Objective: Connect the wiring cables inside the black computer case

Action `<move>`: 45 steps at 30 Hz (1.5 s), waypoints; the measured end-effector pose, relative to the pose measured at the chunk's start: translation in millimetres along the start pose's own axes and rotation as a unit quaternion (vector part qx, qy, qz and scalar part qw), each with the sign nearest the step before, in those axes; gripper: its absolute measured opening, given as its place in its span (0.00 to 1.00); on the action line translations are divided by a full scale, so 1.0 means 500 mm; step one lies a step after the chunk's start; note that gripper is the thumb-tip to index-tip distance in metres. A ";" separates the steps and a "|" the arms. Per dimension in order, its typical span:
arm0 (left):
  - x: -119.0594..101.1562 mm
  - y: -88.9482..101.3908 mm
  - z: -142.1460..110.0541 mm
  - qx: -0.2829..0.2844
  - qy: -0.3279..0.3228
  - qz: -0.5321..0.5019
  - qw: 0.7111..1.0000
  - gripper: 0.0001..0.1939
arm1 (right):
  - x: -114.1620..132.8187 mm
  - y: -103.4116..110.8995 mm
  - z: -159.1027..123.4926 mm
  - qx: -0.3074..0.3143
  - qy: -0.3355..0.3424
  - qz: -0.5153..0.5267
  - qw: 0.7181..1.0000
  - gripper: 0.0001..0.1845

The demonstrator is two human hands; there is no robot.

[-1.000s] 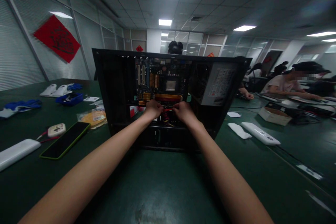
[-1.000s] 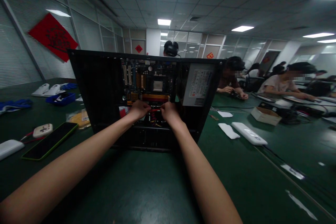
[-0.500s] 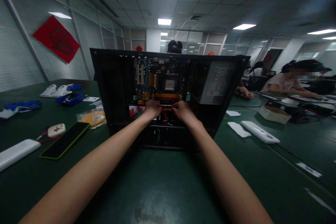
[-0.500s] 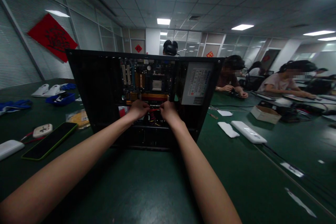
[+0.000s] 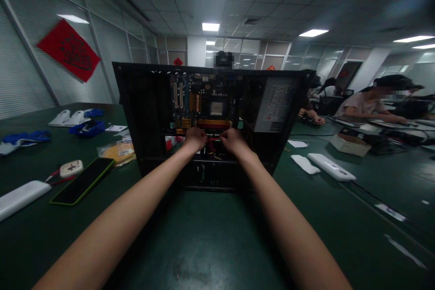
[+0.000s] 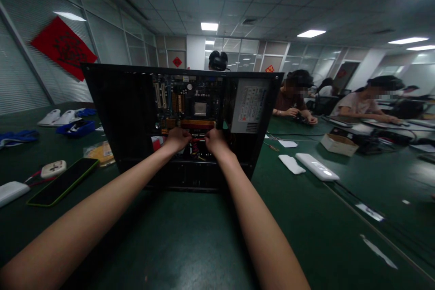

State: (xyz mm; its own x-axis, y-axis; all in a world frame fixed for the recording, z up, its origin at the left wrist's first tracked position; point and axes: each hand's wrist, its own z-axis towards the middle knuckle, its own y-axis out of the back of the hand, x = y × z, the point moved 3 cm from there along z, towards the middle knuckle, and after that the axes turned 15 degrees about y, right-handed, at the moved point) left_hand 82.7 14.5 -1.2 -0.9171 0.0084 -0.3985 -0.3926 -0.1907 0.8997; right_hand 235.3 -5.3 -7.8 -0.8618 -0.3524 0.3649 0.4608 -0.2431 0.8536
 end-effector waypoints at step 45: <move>-0.023 0.013 -0.066 -0.041 -0.241 -0.045 0.969 0.09 | 0.038 0.021 -0.026 -0.148 0.133 -0.023 0.980 0.13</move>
State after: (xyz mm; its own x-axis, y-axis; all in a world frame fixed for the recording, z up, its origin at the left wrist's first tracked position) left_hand 92.8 -19.0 3.2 -0.8126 0.4822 -0.3273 -0.4841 -0.2457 0.8398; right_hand 226.5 -26.0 3.1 -0.8157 -0.5484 0.1841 0.4975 -0.5027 0.7070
